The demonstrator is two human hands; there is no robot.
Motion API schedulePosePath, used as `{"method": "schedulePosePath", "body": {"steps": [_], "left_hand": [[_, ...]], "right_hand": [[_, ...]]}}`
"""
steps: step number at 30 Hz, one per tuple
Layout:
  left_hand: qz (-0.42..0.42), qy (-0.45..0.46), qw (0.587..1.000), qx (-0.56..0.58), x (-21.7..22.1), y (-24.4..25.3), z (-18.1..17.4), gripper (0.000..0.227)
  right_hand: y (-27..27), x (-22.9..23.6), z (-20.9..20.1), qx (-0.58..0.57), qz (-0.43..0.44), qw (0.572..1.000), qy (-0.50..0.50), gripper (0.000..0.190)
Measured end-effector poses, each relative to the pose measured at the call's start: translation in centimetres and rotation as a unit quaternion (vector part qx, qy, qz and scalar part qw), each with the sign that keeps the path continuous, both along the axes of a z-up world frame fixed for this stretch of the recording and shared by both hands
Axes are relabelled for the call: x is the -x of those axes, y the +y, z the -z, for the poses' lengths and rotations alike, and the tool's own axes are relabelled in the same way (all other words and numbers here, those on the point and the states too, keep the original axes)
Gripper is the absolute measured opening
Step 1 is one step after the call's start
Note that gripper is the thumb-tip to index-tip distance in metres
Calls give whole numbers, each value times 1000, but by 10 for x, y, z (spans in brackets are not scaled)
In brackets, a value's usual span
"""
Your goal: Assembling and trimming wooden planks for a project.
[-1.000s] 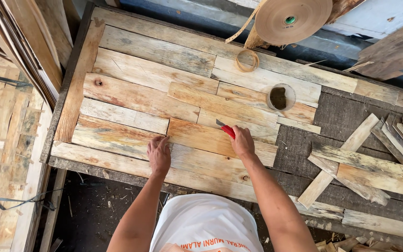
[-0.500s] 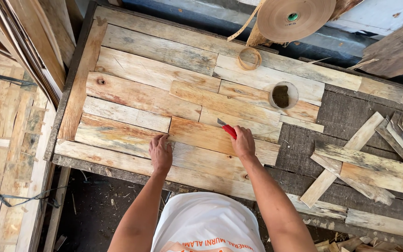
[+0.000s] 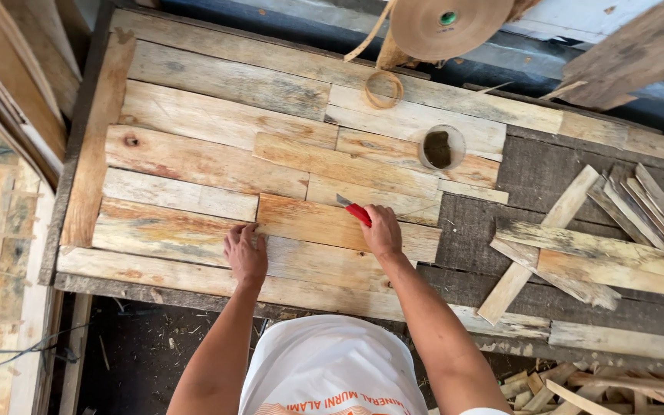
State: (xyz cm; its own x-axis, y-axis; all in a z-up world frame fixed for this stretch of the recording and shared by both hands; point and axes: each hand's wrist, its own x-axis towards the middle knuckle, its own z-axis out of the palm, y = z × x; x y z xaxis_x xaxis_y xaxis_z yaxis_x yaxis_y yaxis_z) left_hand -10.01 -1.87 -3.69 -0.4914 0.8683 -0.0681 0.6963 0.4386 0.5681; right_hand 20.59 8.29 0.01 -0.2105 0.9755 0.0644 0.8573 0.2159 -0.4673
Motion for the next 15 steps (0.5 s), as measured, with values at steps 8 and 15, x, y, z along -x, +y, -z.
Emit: {"method": "schedulePosePath", "body": {"steps": [8, 15], "left_hand": [[2, 9, 1000, -8, 1, 0, 12, 30], [2, -1, 1000, -5, 1, 1, 5, 33]], "right_hand": [[-2, 0, -3, -7, -7, 1000, -2, 24], [0, -5, 6, -11, -21, 1000, 10, 26]]}}
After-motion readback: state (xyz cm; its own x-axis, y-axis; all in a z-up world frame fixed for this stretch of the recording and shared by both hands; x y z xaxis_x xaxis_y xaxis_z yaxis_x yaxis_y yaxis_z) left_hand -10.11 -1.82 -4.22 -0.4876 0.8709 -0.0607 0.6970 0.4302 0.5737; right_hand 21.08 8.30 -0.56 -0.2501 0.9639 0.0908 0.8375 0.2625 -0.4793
